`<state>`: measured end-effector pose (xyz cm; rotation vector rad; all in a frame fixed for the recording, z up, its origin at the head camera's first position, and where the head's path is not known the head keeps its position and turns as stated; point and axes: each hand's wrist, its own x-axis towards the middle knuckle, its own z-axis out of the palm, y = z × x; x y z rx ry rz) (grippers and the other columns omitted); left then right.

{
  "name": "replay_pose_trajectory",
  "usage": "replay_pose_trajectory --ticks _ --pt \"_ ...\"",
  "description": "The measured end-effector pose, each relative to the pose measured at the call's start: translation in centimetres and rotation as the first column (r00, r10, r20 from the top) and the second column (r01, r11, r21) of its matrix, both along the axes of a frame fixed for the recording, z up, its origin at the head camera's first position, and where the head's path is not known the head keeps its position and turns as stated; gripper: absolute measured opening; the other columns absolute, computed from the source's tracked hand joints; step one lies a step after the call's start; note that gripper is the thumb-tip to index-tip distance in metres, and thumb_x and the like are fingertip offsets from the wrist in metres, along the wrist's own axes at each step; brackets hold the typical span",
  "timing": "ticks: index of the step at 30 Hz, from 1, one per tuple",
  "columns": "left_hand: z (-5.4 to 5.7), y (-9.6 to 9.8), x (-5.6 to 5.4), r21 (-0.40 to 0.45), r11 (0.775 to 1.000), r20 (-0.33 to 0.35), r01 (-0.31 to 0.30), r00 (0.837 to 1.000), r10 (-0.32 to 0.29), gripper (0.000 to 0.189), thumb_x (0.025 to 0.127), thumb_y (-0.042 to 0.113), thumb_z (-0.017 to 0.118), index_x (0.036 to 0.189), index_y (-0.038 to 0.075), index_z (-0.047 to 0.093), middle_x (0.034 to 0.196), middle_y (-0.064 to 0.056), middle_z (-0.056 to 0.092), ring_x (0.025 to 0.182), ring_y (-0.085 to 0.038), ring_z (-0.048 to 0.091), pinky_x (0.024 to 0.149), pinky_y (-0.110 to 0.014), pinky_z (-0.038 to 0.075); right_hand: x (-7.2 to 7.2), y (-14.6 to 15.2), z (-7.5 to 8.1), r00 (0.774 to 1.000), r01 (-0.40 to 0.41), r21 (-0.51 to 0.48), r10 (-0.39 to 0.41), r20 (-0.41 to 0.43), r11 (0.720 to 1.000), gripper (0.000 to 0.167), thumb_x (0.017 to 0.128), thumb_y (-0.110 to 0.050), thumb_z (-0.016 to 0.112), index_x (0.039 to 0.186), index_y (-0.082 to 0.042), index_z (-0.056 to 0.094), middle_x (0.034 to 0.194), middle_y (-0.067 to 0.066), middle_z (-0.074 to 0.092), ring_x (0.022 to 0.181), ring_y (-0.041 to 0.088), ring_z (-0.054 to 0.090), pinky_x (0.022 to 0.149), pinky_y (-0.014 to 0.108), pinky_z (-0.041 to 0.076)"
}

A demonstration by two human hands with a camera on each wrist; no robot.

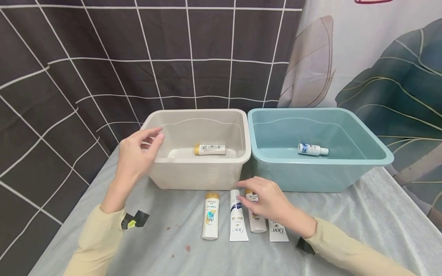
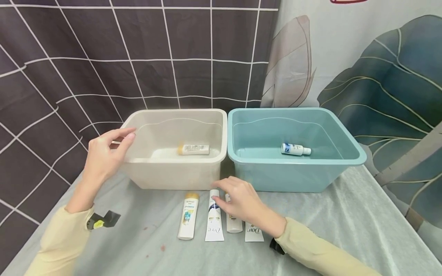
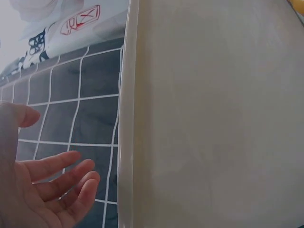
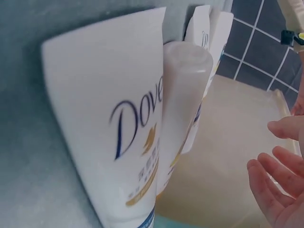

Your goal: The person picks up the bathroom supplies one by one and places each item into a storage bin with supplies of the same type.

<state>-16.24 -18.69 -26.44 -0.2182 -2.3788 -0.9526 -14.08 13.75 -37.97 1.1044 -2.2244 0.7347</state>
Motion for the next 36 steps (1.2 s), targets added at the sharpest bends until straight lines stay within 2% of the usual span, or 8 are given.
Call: replay_pose_trajectory --ticks 6,11,14,17,20,26,31,36 --pt "0.5 -1.0 -0.3 -0.024 0.999 0.069 -0.032 0.997 0.034 0.036 0.095 0.03 0.056 0.12 0.007 0.067 0.104 -0.015 0.07 0.091 -0.025 0.065 0.074 -0.009 0.044 0.3 -0.9 0.3 0.988 0.032 0.057 -0.041 0.149 0.998 0.036 0.074 -0.019 0.082 0.107 -0.01 0.068 0.096 0.0 0.071 0.075 0.011 0.063 0.064 0.021 0.052" --pt "0.5 -1.8 -0.7 -0.045 0.999 0.136 -0.005 0.991 0.011 0.038 0.094 0.029 0.056 0.123 0.006 0.065 0.104 -0.016 0.07 0.091 -0.026 0.066 0.07 -0.005 0.04 0.4 -1.3 0.4 0.942 0.056 0.054 -0.07 0.328 0.997 0.038 0.075 -0.017 0.082 0.109 -0.007 0.066 0.094 0.003 0.069 0.071 0.015 0.061 0.063 0.023 0.053" --pt "0.5 -2.5 -0.9 -0.068 0.998 0.159 -0.016 0.987 0.027 0.038 0.095 0.029 0.055 0.124 0.006 0.064 0.105 -0.017 0.071 0.093 -0.028 0.066 0.07 -0.012 0.043 0.4 -1.6 0.4 0.911 0.054 0.025 -0.06 0.407 0.998 0.039 0.074 -0.016 0.082 0.109 -0.005 0.066 0.09 0.005 0.067 0.071 0.016 0.061 0.062 0.024 0.054" --pt "0.6 -3.2 -1.2 -0.077 0.997 0.187 -0.031 0.981 0.045 0.04 0.095 0.03 0.054 0.126 0.006 0.063 0.107 -0.018 0.07 0.096 -0.031 0.066 0.072 -0.024 0.046 0.1 -1.9 0.4 0.841 0.054 -0.01 -0.04 0.54 0.998 0.041 0.076 -0.017 0.081 0.111 -0.004 0.065 0.089 0.007 0.067 0.072 0.013 0.062 0.062 0.021 0.055" --pt "0.6 -3.7 -1.5 -0.075 0.996 0.216 -0.04 0.975 0.056 0.043 0.096 0.033 0.052 0.128 0.006 0.061 0.109 -0.02 0.069 0.1 -0.033 0.064 0.075 -0.031 0.047 -0.4 -2.1 0.3 0.734 0.074 -0.044 -0.024 0.679 0.996 0.043 0.077 -0.021 0.08 0.113 -0.003 0.064 0.091 0.007 0.069 0.073 0.009 0.063 0.063 0.019 0.055" --pt "0.5 -4.4 -2.1 -0.076 0.997 0.267 -0.031 0.962 0.051 0.045 0.097 0.032 0.051 0.131 0.005 0.058 0.114 -0.021 0.067 0.103 -0.033 0.062 0.075 -0.029 0.046 -1.4 -2.2 0.0 0.579 0.098 -0.061 -0.007 0.815 0.993 0.045 0.079 -0.025 0.076 0.115 -0.001 0.064 0.092 0.004 0.07 0.075 0.008 0.064 0.064 0.02 0.053" --pt "0.4 -5.0 -2.5 -0.083 0.996 0.278 -0.018 0.96 0.04 0.044 0.096 0.028 0.052 0.131 0.003 0.057 0.115 -0.021 0.067 0.102 -0.035 0.064 0.067 -0.013 0.042 -1.8 -2.5 -0.2 0.491 0.098 -0.084 0.025 0.871 0.992 0.045 0.08 -0.026 0.076 0.114 0.001 0.064 0.091 0.005 0.071 0.077 0.009 0.066 0.068 0.021 0.054" --pt "0.5 -5.6 -2.9 -0.09 0.996 0.269 -0.022 0.962 0.046 0.045 0.095 0.029 0.053 0.131 0.002 0.057 0.114 -0.022 0.068 0.094 -0.028 0.067 0.058 -0.003 0.038 -1.9 -3.1 -0.2 0.452 0.076 -0.077 0.035 0.891 0.994 0.053 0.079 -0.027 0.075 0.12 0.004 0.06 0.092 0.007 0.071 0.077 0.009 0.067 0.069 0.023 0.055"
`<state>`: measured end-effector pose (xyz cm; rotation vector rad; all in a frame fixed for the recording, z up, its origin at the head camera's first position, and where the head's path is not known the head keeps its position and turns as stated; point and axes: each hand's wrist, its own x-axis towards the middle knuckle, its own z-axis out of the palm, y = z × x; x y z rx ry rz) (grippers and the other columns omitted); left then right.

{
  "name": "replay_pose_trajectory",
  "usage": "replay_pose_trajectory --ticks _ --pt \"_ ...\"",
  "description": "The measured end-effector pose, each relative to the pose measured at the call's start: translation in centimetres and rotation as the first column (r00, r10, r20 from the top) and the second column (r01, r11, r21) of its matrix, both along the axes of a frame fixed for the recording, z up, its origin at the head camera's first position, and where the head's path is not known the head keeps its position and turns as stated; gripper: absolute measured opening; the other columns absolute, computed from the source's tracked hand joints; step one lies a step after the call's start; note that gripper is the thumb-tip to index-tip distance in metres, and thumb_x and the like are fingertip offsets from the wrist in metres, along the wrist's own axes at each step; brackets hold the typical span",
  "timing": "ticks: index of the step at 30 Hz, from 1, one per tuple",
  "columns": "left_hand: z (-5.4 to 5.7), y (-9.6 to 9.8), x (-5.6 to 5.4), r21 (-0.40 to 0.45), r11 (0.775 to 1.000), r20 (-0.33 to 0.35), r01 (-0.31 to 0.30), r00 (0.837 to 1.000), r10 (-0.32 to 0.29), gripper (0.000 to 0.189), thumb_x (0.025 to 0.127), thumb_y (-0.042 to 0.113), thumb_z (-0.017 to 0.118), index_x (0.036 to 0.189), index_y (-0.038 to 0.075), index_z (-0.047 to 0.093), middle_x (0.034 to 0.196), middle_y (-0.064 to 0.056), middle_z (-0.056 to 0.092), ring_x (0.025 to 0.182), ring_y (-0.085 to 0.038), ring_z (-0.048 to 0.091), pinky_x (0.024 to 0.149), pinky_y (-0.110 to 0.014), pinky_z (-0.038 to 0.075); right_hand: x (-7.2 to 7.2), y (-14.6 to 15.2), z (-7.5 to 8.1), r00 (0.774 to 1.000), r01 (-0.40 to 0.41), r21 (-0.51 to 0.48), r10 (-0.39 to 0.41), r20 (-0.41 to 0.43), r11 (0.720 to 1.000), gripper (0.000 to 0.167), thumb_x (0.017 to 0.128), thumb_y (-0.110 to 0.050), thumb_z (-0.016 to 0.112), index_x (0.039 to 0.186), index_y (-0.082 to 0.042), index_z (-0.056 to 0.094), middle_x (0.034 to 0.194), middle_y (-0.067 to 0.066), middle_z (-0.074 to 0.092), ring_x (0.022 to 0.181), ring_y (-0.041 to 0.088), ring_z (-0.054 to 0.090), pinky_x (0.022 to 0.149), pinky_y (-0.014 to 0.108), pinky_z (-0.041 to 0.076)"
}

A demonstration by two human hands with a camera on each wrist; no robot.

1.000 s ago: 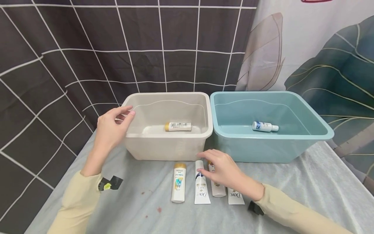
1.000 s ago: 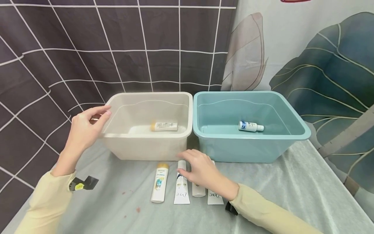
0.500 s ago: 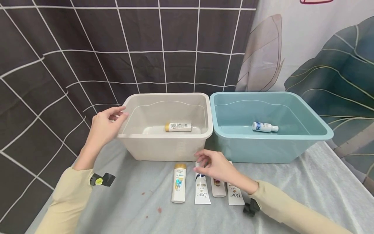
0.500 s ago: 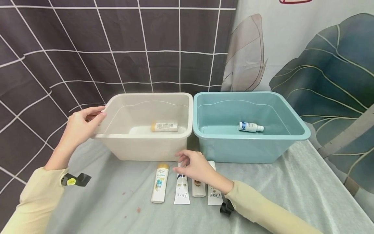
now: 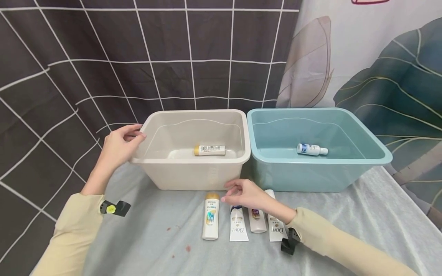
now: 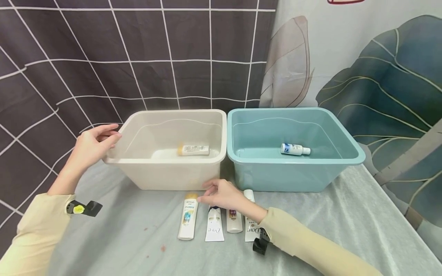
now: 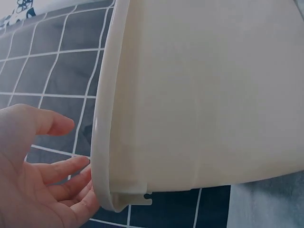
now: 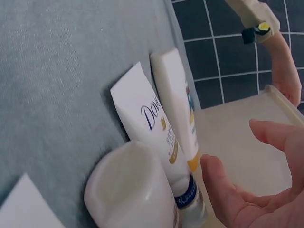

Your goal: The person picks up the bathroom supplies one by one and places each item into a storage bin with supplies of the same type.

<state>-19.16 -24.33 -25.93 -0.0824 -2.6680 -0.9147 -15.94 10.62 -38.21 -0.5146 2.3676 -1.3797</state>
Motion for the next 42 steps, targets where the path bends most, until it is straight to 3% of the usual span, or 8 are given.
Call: replay_pose_trajectory --ticks 6,12,19,22,30,35,38,42 --pt "0.3 -0.9 -0.7 -0.032 0.999 0.012 -0.027 1.0 0.028 0.047 0.094 0.032 0.054 0.13 0.001 0.057 0.113 -0.021 0.068 0.08 -0.002 0.058 0.057 -0.005 0.039 0.3 -1.1 0.0 1.0 -0.017 0.069 0.016 0.023 0.997 0.062 0.078 -0.03 0.076 0.126 0.002 0.055 0.091 0.001 0.072 0.074 0.007 0.066 0.069 0.024 0.053" --pt "0.7 -1.3 -1.6 -0.041 0.998 0.043 -0.047 0.998 0.048 0.049 0.095 0.033 0.051 0.132 0.001 0.056 0.116 -0.022 0.066 0.095 -0.025 0.063 0.06 -0.008 0.039 0.8 -2.1 0.3 1.0 -0.019 0.142 0.015 0.027 0.99 0.061 0.076 -0.031 0.078 0.123 0.001 0.056 0.09 -0.002 0.072 0.075 0.006 0.064 0.07 0.024 0.051" --pt "0.8 -2.0 -2.8 -0.036 0.998 0.05 -0.049 0.997 0.051 0.049 0.095 0.033 0.051 0.13 -0.001 0.058 0.114 -0.025 0.067 0.063 0.017 0.046 0.057 -0.006 0.037 1.1 -3.1 0.4 0.999 -0.022 0.193 0.016 0.03 0.981 0.063 0.074 -0.033 0.079 0.121 0.002 0.054 0.09 -0.003 0.072 0.073 0.005 0.065 0.076 0.025 0.052" --pt "0.6 -2.2 -3.1 -0.006 0.999 0.066 -0.05 0.997 0.05 0.049 0.095 0.034 0.051 0.13 -0.001 0.058 0.114 -0.027 0.066 0.057 0.022 0.045 0.055 -0.005 0.038 1.1 -3.3 0.5 1.0 -0.012 0.225 0.007 0.024 0.974 0.063 0.074 -0.035 0.079 0.12 0.001 0.055 0.091 -0.003 0.072 0.076 0.005 0.063 0.08 0.028 0.052" --pt "0.4 -2.4 -4.0 0.049 0.996 0.117 -0.07 0.991 0.064 0.051 0.095 0.036 0.051 0.13 0.001 0.058 0.118 -0.028 0.064 0.062 0.015 0.056 0.057 -0.003 0.042 1.2 -3.6 0.8 0.999 -0.025 0.269 0.016 0.037 0.963 0.064 0.074 -0.033 0.08 0.121 0.003 0.055 0.089 -0.002 0.07 0.076 0.007 0.063 0.075 0.027 0.052" --pt "0.1 -2.6 -4.5 0.071 0.996 0.137 -0.056 0.99 0.046 0.051 0.096 0.036 0.05 0.13 -0.001 0.057 0.12 -0.029 0.063 0.059 0.019 0.051 0.057 -0.001 0.043 1.3 -4.1 0.7 1.0 -0.024 0.312 0.022 0.008 0.95 0.062 0.073 -0.033 0.081 0.118 0.002 0.058 0.088 -0.003 0.07 0.079 0.008 0.061 0.075 0.027 0.051" --pt "-0.2 -2.6 -4.9 0.082 0.995 0.161 -0.049 0.986 0.035 0.052 0.096 0.037 0.048 0.131 -0.001 0.056 0.123 -0.028 0.061 0.074 -0.004 0.07 0.061 -0.004 0.048 1.3 -4.4 0.6 1.0 -0.022 0.345 0.023 0.0 0.938 0.062 0.071 -0.033 0.082 0.118 0.0 0.058 0.092 -0.002 0.069 0.085 0.012 0.06 0.077 0.029 0.051" --pt "-0.6 -2.8 -5.3 0.1 0.992 0.202 -0.072 0.978 0.05 0.053 0.097 0.038 0.048 0.132 0.0 0.055 0.128 -0.026 0.059 0.099 -0.027 0.07 0.067 -0.01 0.054 1.4 -4.7 0.4 1.0 -0.029 0.368 0.026 0.014 0.93 0.062 0.07 -0.034 0.083 0.118 -0.002 0.058 0.096 0.0 0.067 0.089 0.014 0.06 0.076 0.029 0.05"
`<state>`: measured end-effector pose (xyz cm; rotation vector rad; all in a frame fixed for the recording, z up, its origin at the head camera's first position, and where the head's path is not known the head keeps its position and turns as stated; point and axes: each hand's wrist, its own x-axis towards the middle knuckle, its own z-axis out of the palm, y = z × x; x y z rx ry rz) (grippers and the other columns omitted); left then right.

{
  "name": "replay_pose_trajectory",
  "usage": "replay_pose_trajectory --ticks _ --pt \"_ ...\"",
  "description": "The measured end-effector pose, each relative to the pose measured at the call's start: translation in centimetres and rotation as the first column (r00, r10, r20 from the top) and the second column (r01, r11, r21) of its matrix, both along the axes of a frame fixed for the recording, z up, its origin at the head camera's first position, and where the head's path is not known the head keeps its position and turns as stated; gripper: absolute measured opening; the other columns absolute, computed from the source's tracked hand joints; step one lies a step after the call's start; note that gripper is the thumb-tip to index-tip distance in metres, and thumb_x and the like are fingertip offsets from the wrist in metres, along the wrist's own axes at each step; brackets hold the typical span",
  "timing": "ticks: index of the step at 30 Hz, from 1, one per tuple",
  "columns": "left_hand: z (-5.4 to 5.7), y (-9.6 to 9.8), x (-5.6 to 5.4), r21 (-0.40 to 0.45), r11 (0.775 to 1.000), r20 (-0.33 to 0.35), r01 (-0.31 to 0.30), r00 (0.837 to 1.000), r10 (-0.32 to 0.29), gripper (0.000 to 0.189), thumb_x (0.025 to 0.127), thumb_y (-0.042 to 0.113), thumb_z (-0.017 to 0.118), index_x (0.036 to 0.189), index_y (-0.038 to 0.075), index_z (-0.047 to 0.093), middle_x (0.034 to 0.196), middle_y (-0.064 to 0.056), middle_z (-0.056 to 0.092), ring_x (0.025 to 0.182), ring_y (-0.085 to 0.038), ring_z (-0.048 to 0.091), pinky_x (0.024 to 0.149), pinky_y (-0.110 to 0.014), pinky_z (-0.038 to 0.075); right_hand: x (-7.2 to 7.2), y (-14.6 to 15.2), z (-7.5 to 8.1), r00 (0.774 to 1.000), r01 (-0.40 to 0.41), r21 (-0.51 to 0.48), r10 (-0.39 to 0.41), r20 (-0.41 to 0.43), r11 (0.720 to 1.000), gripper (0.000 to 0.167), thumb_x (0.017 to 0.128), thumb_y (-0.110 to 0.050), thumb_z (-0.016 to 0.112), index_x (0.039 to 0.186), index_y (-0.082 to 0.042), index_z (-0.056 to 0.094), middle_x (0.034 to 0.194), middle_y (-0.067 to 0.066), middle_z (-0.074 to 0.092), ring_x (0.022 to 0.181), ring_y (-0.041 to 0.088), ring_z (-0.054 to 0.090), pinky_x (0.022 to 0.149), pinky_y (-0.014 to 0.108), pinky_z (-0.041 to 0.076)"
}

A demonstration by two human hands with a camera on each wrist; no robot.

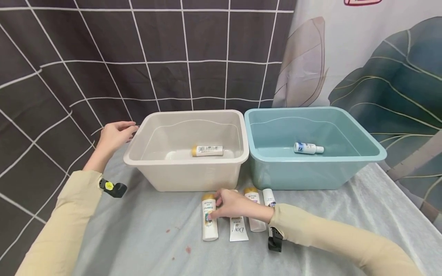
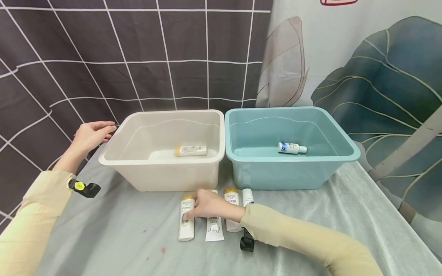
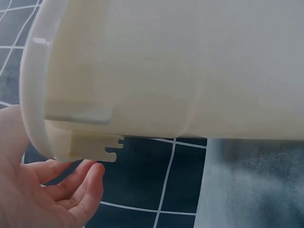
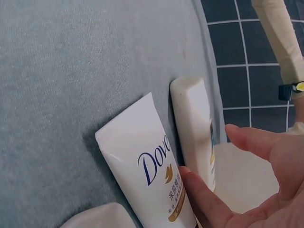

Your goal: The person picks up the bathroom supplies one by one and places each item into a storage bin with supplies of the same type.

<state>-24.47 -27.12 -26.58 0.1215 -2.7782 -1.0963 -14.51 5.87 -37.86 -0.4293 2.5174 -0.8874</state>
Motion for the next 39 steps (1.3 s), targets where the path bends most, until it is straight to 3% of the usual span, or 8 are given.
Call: replay_pose_trajectory --ticks 2,4,6,11,27,35,39 --pt "-0.3 -0.2 -0.1 0.018 1.0 0.011 -0.006 1.0 0.006 0.052 0.097 0.037 0.049 0.132 0.0 0.056 0.129 -0.026 0.059 0.082 -0.011 0.071 0.067 -0.011 0.054 0.0 -0.1 -0.1 1.0 -0.004 -0.002 0.004 -0.001 1.0 0.062 0.07 -0.033 0.083 0.117 -0.002 0.059 0.096 0.001 0.067 0.088 0.014 0.059 0.076 0.029 0.05" --pt "-0.5 -0.3 -0.1 0.034 0.999 0.016 -0.005 1.0 0.005 0.052 0.096 0.037 0.05 0.131 -0.001 0.056 0.128 -0.027 0.059 0.068 0.007 0.063 0.065 -0.009 0.053 -0.1 -0.2 -0.3 1.0 -0.009 -0.008 0.009 -0.006 1.0 0.062 0.069 -0.031 0.084 0.117 -0.001 0.059 0.095 0.001 0.067 0.086 0.013 0.059 0.075 0.028 0.05" --pt "-0.8 -0.4 -0.2 0.03 1.0 0.011 -0.001 1.0 0.001 0.052 0.096 0.037 0.051 0.13 -0.001 0.057 0.127 -0.027 0.059 0.06 0.016 0.051 0.061 -0.007 0.049 -0.1 -0.3 -0.4 1.0 -0.016 -0.017 0.016 -0.014 1.0 0.062 0.068 -0.03 0.084 0.116 0.0 0.06 0.094 0.001 0.066 0.086 0.013 0.059 0.075 0.028 0.05" --pt "-1.1 -0.5 -0.3 0.0 1.0 -0.014 0.003 1.0 -0.003 0.049 0.095 0.034 0.052 0.128 -0.002 0.058 0.123 -0.028 0.061 0.059 0.016 0.048 0.056 -0.004 0.043 -0.1 -0.6 -0.7 1.0 -0.027 -0.047 0.026 -0.013 0.999 0.06 0.069 -0.025 0.085 0.116 0.002 0.059 0.093 0.003 0.066 0.085 0.014 0.058 0.076 0.028 0.049" --pt "-1.4 -0.3 -1.1 0.015 0.999 -0.023 -0.047 0.999 0.047 0.046 0.092 0.033 0.058 0.123 0.0 0.063 0.12 -0.026 0.063 0.058 0.012 0.049 0.055 -0.009 0.044 -0.1 -0.9 -0.6 0.999 -0.028 -0.071 0.027 -0.017 0.997 0.06 0.067 -0.021 0.087 0.114 0.001 0.058 0.092 0.004 0.066 0.084 0.013 0.058 0.074 0.026 0.048" --pt "-1.3 -0.3 -1.9 0.144 0.988 0.113 -0.059 0.993 0.043 0.052 0.093 0.033 0.058 0.131 -0.002 0.056 0.132 -0.026 0.055 0.063 0.011 0.05 0.065 -0.011 0.047 -0.3 -1.0 -0.7 1.0 -0.018 -0.073 0.017 -0.007 0.997 0.063 0.066 -0.022 0.087 0.116 0.001 0.058 0.089 0.001 0.066 0.08 0.011 0.057 0.072 0.025 0.048" --pt "-1.4 -0.3 -2.1 0.179 0.983 0.114 -0.048 0.993 0.028 0.05 0.093 0.029 0.059 0.132 -0.002 0.055 0.125 -0.021 0.059 0.062 0.012 0.051 0.061 -0.009 0.047 -0.4 -1.0 -0.8 1.0 -0.02 -0.084 0.02 0.001 0.996 0.063 0.066 -0.021 0.087 0.117 0.002 0.057 0.088 0.0 0.067 0.079 0.011 0.057 0.071 0.024 0.048"
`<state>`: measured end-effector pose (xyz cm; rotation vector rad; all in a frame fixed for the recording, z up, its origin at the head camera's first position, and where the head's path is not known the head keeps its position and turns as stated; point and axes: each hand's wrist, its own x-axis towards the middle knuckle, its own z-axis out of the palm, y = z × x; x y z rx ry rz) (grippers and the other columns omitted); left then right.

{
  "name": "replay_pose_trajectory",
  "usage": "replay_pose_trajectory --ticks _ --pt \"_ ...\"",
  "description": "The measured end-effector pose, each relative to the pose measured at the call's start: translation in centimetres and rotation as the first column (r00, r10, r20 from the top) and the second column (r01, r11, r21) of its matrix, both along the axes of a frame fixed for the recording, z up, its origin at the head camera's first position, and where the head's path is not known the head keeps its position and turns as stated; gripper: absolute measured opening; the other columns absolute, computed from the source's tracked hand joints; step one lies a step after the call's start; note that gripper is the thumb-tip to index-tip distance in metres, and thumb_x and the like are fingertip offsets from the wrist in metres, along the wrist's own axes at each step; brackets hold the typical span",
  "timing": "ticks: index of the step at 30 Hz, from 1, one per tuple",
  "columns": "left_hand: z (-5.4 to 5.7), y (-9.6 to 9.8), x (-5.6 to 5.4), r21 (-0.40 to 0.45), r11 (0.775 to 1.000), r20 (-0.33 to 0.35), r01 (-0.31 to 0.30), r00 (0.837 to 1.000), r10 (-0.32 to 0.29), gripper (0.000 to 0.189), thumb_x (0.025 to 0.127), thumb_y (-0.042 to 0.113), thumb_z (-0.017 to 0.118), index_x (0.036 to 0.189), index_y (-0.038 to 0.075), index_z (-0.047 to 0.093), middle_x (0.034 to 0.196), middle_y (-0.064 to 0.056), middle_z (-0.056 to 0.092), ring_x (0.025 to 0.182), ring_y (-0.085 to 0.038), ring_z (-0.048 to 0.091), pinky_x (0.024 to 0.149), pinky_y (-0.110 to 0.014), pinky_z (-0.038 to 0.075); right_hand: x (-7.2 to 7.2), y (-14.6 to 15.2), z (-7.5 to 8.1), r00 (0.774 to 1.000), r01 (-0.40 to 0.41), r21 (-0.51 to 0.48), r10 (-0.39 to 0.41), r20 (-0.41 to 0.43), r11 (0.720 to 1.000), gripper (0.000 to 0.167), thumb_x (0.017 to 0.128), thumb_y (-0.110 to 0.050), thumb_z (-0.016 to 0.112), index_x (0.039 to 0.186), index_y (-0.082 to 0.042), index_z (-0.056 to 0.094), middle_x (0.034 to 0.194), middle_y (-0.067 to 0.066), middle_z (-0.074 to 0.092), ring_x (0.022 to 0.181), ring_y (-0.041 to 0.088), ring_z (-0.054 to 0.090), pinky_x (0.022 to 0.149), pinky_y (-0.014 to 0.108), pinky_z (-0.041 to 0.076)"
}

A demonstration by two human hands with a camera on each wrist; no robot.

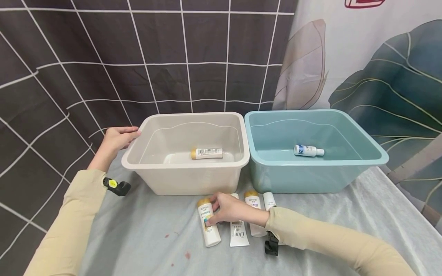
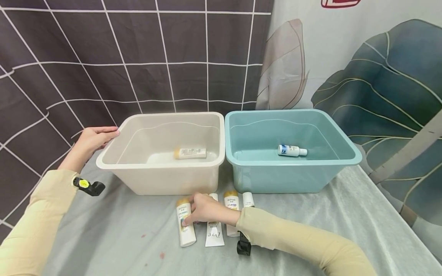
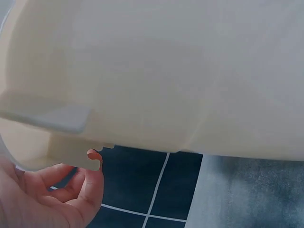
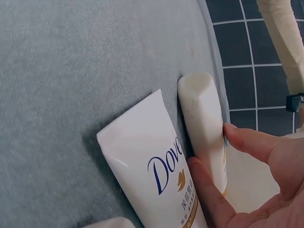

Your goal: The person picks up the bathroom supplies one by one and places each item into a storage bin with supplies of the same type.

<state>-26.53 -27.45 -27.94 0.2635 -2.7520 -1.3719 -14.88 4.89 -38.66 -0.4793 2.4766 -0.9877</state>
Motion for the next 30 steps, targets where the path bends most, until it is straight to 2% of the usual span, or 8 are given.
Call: replay_pose_trajectory --ticks 3,6,10,12,18,20,24,30 --pt "0.0 0.0 0.1 0.016 1.0 -0.012 0.017 1.0 -0.017 0.049 0.092 0.026 0.06 0.131 -0.003 0.055 0.109 -0.008 0.063 0.063 0.013 0.053 0.061 -0.009 0.049 0.1 -0.1 -0.1 1.0 -0.005 -0.011 0.005 0.001 1.0 0.063 0.067 -0.02 0.087 0.117 0.003 0.056 0.086 0.001 0.067 0.078 0.01 0.057 0.07 0.023 0.048" --pt "0.0 0.1 0.2 0.019 0.999 -0.011 0.03 0.999 -0.03 0.049 0.092 0.025 0.06 0.132 -0.003 0.054 0.108 -0.005 0.062 0.063 0.013 0.053 0.061 -0.009 0.049 0.1 -0.1 -0.2 1.0 -0.006 -0.028 0.007 0.008 1.0 0.064 0.067 -0.019 0.086 0.118 0.004 0.056 0.086 0.001 0.068 0.076 0.01 0.057 0.068 0.023 0.048" --pt "0.1 0.2 0.3 0.012 1.0 0.011 0.027 1.0 -0.028 0.049 0.093 0.025 0.058 0.133 -0.003 0.053 0.126 -0.021 0.056 0.064 0.013 0.052 0.062 -0.008 0.048 0.2 -0.3 -0.3 0.999 0.002 -0.068 0.002 0.051 0.998 0.067 0.068 -0.016 0.086 0.122 0.006 0.053 0.085 0.003 0.068 0.069 0.01 0.06 0.063 0.022 0.05" --pt "0.1 0.2 0.3 0.002 1.0 0.031 0.02 0.999 -0.02 0.05 0.093 0.026 0.058 0.135 -0.002 0.052 0.132 -0.024 0.054 0.067 0.011 0.052 0.065 -0.01 0.047 0.2 -0.4 -0.3 0.996 0.006 -0.098 0.002 0.087 0.995 0.069 0.069 -0.014 0.085 0.124 0.008 0.051 0.084 0.005 0.068 0.064 0.011 0.061 0.06 0.022 0.051" --pt "0.3 0.3 0.1 -0.024 1.0 0.076 -0.009 0.997 0.011 0.051 0.095 0.029 0.057 0.138 0.003 0.05 0.14 -0.023 0.05 0.097 -0.013 0.056 0.082 -0.024 0.048 0.3 -0.7 -0.3 0.991 0.0 -0.145 0.02 0.136 0.989 0.064 0.071 -0.012 0.083 0.122 0.01 0.051 0.079 0.005 0.069 0.057 0.013 0.062 0.054 0.023 0.052" --pt "0.3 0.3 0.1 -0.026 1.0 0.08 -0.012 0.997 0.014 0.051 0.095 0.028 0.057 0.139 0.003 0.05 0.14 -0.022 0.05 0.098 -0.014 0.056 0.08 -0.022 0.048 0.3 -0.7 -0.4 0.989 -0.003 -0.157 0.026 0.145 0.988 0.057 0.071 -0.011 0.082 0.116 0.009 0.053 0.076 0.004 0.068 0.056 0.013 0.063 0.054 0.024 0.053" --pt "0.3 0.4 0.1 -0.014 1.0 0.078 -0.013 0.997 0.014 0.049 0.095 0.027 0.057 0.138 0.003 0.05 0.139 -0.022 0.051 0.086 -0.005 0.053 0.067 -0.012 0.045 0.3 -0.8 -0.5 0.984 0.004 -0.18 0.028 0.175 0.984 0.047 0.072 -0.01 0.081 0.108 0.006 0.056 0.074 0.003 0.066 0.056 0.013 0.062 0.054 0.025 0.056" --pt "0.3 0.4 -0.1 -0.011 1.0 0.079 -0.021 0.997 0.021 0.05 0.095 0.028 0.058 0.138 0.004 0.051 0.14 -0.021 0.051 0.088 -0.007 0.054 0.068 -0.013 0.045 0.2 -1.1 -0.7 0.959 0.055 -0.238 0.015 0.284 0.97 0.046 0.076 -0.003 0.077 0.112 0.008 0.051 0.082 0.008 0.062 0.061 0.013 0.063 0.058 0.029 0.059"
